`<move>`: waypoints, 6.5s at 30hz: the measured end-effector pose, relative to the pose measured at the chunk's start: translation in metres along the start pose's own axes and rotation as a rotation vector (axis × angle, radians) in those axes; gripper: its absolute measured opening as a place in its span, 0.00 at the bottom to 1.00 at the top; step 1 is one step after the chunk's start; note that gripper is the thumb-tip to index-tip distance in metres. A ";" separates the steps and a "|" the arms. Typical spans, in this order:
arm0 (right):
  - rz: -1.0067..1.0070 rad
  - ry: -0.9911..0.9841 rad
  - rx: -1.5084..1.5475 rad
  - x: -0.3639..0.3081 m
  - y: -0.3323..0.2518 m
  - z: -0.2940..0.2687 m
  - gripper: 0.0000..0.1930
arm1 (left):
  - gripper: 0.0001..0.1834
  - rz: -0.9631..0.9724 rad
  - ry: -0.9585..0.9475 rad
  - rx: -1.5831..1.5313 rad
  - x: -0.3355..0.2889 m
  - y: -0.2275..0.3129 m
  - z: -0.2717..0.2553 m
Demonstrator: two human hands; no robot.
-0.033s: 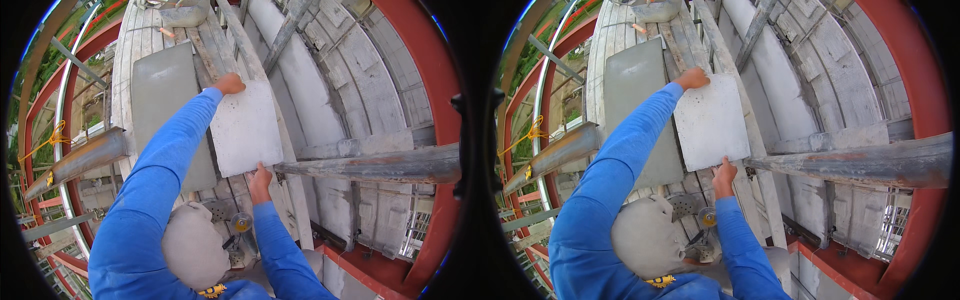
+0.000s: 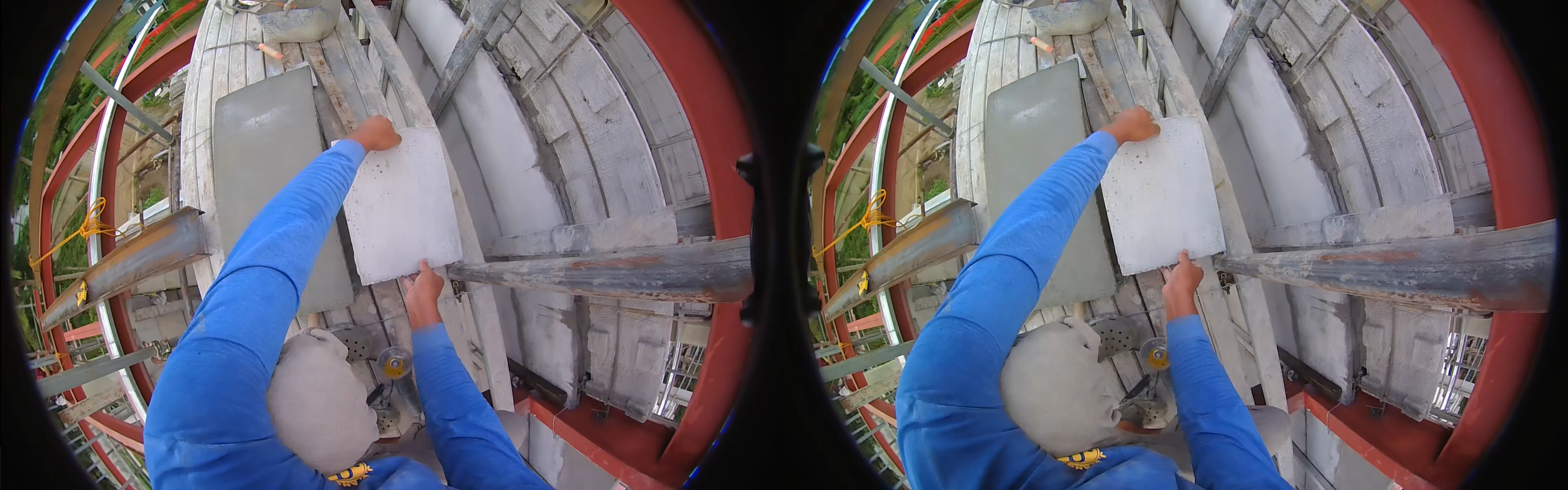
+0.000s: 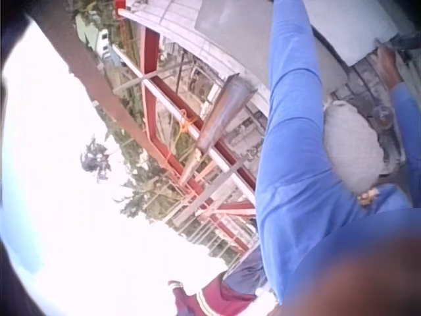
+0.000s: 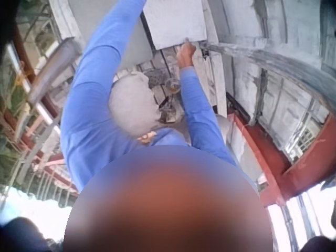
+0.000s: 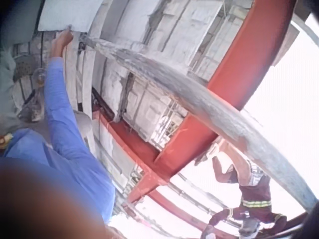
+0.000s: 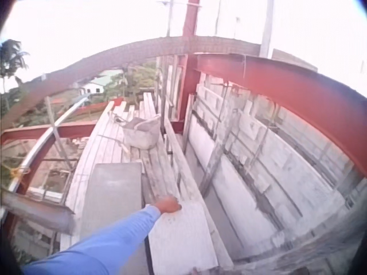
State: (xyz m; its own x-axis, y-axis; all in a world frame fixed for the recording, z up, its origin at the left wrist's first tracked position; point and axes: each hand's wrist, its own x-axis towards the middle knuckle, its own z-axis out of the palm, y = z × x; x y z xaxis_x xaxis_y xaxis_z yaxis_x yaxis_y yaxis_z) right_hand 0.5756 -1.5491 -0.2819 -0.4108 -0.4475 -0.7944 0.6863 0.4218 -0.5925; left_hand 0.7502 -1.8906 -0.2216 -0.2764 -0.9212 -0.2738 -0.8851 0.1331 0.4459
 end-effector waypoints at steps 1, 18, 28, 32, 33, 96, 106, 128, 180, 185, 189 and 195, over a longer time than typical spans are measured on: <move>0.014 0.010 0.023 0.009 0.002 0.004 0.18 | 0.32 -0.024 -0.039 -0.027 0.007 0.001 0.008; 0.096 -0.101 -0.071 0.025 0.005 0.056 0.26 | 0.31 -0.087 -0.002 -0.045 -0.007 -0.064 0.039; 0.062 -0.154 -0.056 0.009 -0.055 0.085 0.30 | 0.23 0.430 -0.477 0.542 -0.311 0.024 0.131; 0.050 -0.173 -0.050 0.018 -0.063 0.079 0.31 | 0.30 0.546 -0.539 1.013 -0.311 0.027 0.180; 0.040 -0.151 -0.073 0.018 -0.065 0.080 0.32 | 0.33 0.563 -0.604 1.030 -0.305 0.024 0.186; -1.238 -0.639 -1.996 -0.015 0.093 -0.008 0.17 | 0.42 -1.152 0.544 -2.462 -0.471 -0.119 0.156; -1.192 -0.927 -2.040 -0.049 0.073 -0.008 0.30 | 0.43 -1.099 0.619 -2.169 -0.487 -0.135 0.067; -0.879 -1.174 -1.124 -0.058 0.300 0.080 0.29 | 0.39 -1.005 0.594 -2.085 -0.478 -0.095 0.002; -0.796 -0.421 -1.555 -0.039 -0.036 -0.149 0.15 | 0.47 0.305 -0.297 0.106 -0.334 -0.001 0.193; -1.028 0.036 -1.122 -0.133 -0.125 -0.245 0.16 | 0.43 0.178 -0.609 0.058 -0.318 -0.012 0.193; -0.842 0.715 -0.617 -0.229 -0.131 -0.396 0.17 | 0.33 0.131 -0.642 -0.402 -0.284 0.056 0.078; 0.025 1.130 -0.029 -0.277 0.187 -0.629 0.25 | 0.31 0.802 0.045 -0.795 -0.264 0.246 -0.134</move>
State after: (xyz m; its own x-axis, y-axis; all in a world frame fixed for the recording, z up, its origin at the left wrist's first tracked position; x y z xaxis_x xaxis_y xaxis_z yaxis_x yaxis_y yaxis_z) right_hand 0.4402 -0.8501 -0.2565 -0.7141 0.5249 -0.4632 0.6941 0.4449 -0.5659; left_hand 0.6552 -1.6630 0.0747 -0.6297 -0.6890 0.3587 0.0356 0.4357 0.8994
